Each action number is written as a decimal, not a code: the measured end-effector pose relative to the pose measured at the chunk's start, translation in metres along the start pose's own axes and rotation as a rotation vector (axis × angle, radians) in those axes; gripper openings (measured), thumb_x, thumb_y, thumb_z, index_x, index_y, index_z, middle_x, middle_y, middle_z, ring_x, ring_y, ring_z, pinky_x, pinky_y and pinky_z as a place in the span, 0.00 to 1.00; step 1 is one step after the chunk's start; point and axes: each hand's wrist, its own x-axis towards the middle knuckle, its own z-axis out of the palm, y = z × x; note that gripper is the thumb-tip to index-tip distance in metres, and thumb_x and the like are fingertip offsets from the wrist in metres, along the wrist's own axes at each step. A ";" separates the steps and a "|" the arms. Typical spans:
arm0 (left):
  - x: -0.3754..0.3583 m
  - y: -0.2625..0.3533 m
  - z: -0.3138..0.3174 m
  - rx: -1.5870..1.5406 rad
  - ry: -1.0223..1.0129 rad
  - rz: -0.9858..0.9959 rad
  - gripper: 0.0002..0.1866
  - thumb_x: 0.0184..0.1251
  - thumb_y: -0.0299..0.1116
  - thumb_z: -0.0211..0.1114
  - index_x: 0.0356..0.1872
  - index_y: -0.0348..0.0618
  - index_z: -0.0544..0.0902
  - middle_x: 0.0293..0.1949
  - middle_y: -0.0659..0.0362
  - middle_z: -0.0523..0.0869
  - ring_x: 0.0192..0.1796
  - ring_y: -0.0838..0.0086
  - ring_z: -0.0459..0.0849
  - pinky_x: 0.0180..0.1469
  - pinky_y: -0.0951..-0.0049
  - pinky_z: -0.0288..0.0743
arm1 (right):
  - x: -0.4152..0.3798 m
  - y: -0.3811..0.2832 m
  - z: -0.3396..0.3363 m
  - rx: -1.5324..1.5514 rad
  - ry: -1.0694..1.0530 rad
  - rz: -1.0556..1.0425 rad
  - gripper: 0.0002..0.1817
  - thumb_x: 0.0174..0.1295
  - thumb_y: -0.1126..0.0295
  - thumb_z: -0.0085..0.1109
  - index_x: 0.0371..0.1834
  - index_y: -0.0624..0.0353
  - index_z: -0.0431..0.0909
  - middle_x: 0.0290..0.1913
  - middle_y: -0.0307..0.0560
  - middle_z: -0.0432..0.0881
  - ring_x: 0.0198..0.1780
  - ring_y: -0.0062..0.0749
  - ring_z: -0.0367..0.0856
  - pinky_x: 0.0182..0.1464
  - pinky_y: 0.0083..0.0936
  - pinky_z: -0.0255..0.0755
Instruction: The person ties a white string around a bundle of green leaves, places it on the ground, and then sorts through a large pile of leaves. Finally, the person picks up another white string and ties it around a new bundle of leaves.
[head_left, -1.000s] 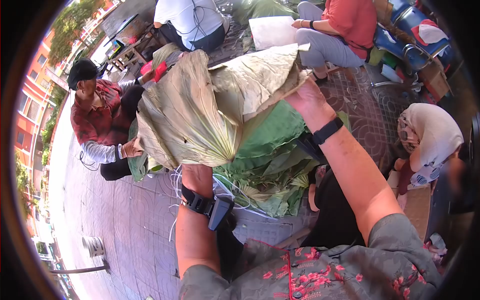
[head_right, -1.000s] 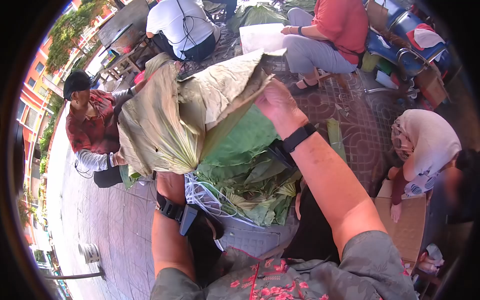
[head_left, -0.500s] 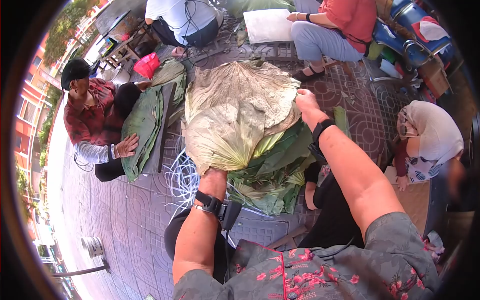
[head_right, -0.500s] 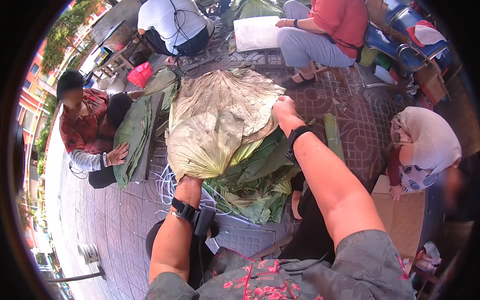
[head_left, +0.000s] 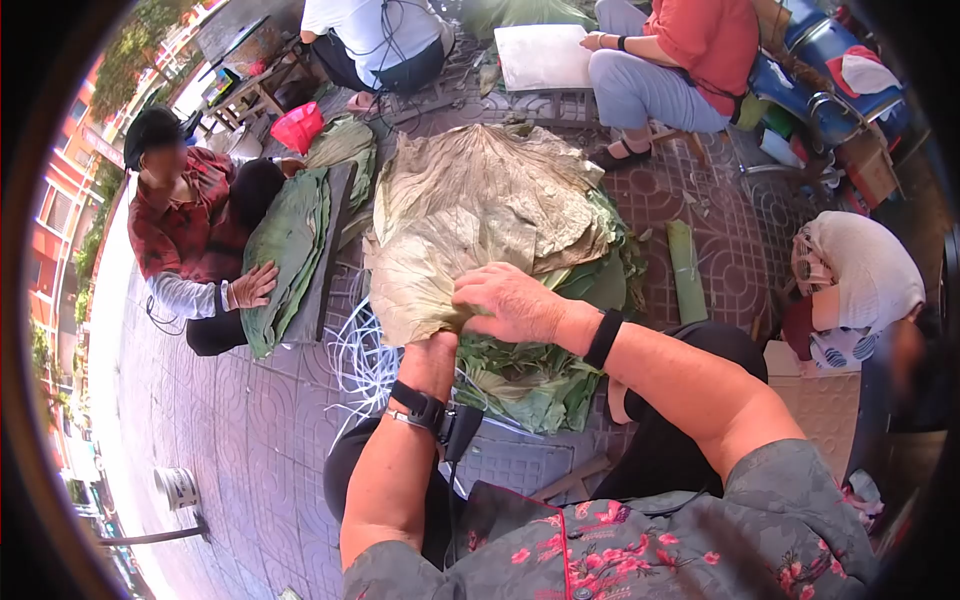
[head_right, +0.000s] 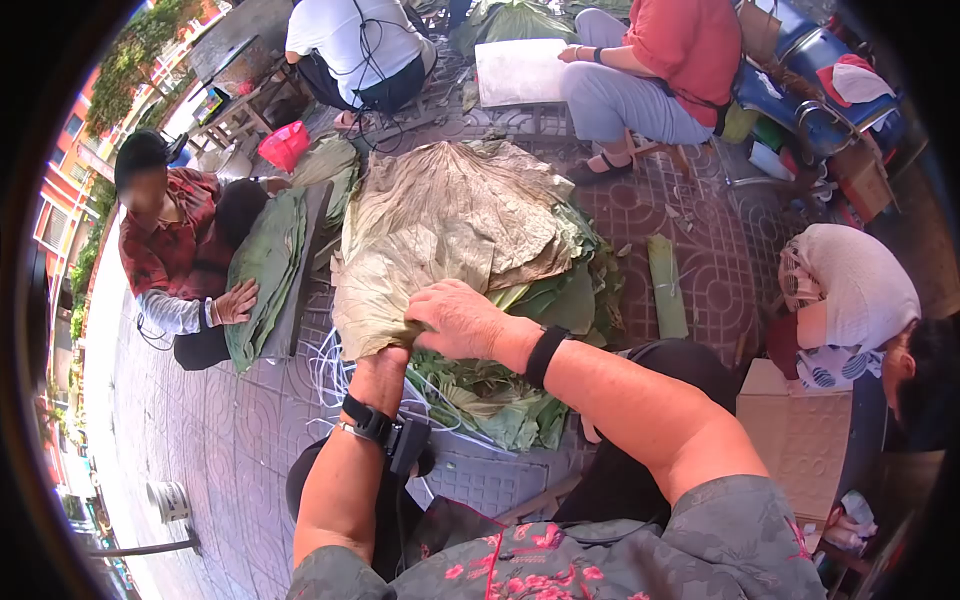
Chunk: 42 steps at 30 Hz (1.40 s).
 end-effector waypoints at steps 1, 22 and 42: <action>-0.004 0.002 -0.002 0.007 0.061 0.005 0.26 0.75 0.52 0.52 0.64 0.46 0.73 0.60 0.55 0.80 0.62 0.60 0.78 0.65 0.58 0.73 | 0.001 0.002 0.000 0.052 0.022 0.071 0.15 0.59 0.66 0.62 0.47 0.60 0.81 0.49 0.54 0.83 0.53 0.51 0.80 0.55 0.44 0.73; -0.019 0.013 0.003 0.193 0.330 0.136 0.21 0.67 0.34 0.49 0.58 0.41 0.75 0.57 0.53 0.81 0.58 0.58 0.81 0.61 0.50 0.74 | 0.022 0.049 -0.133 0.293 0.421 0.422 0.15 0.62 0.62 0.63 0.43 0.64 0.85 0.32 0.42 0.84 0.36 0.24 0.78 0.42 0.25 0.72; -0.036 0.046 0.001 0.614 0.430 0.264 0.23 0.62 0.20 0.52 0.59 0.34 0.65 0.53 0.50 0.77 0.52 0.64 0.80 0.54 0.66 0.76 | 0.072 0.065 -0.152 0.104 0.043 0.263 0.13 0.64 0.63 0.64 0.36 0.64 0.82 0.26 0.34 0.79 0.32 0.14 0.73 0.35 0.21 0.69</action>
